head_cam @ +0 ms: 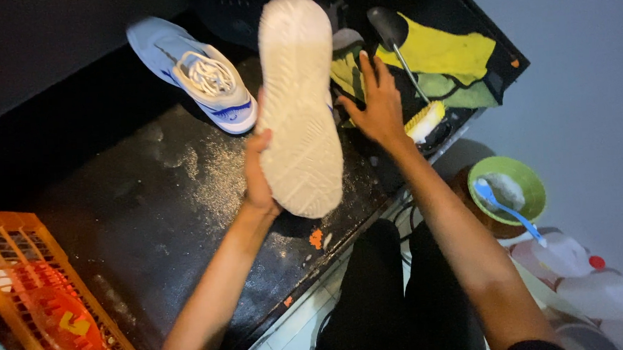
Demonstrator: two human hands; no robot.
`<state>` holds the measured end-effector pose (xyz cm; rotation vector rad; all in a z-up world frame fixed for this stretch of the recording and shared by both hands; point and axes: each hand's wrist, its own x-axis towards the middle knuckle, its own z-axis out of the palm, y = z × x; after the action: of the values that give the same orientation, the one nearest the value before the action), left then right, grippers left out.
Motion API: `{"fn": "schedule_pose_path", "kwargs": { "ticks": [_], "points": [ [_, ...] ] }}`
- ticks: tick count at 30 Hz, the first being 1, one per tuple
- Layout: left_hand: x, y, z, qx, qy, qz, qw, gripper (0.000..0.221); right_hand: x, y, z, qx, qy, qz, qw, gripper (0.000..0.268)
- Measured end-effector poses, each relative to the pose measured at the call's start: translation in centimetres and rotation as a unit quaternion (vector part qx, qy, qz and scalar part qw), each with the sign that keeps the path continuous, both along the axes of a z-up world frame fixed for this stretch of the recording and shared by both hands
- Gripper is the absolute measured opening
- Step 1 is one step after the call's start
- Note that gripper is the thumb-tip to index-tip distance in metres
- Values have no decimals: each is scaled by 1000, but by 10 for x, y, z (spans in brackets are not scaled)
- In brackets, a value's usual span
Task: The person cleans the sole and sides of a white sneaker using a brush with soap and a cloth, then scrubs the upper with a toothbrush.
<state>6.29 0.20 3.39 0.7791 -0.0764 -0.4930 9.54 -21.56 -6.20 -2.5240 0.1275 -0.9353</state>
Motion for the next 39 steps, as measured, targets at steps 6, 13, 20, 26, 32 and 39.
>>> {"fn": "schedule_pose_path", "kwargs": {
  "ticks": [6,13,20,26,32,39],
  "points": [
    [11,-6,-61,-10,-215,-61,975,67,38,-32,-39,-17,47,-17,999,55],
    [43,6,-80,-66,-48,-87,993,65,14,-56,-10,157,-189,-25,969,23],
    [58,24,-64,-7,-208,-203,957,74,-16,-15,82,149,-350,80,922,20],
    [62,19,-73,80,-203,-224,950,72,-10,26,67,90,-69,200,973,34],
    [51,16,-86,118,-237,-176,948,59,-16,49,30,121,-56,220,966,46],
    [40,10,-90,130,-273,-153,941,52,-27,57,1,100,-107,211,967,47]
  ]
}}
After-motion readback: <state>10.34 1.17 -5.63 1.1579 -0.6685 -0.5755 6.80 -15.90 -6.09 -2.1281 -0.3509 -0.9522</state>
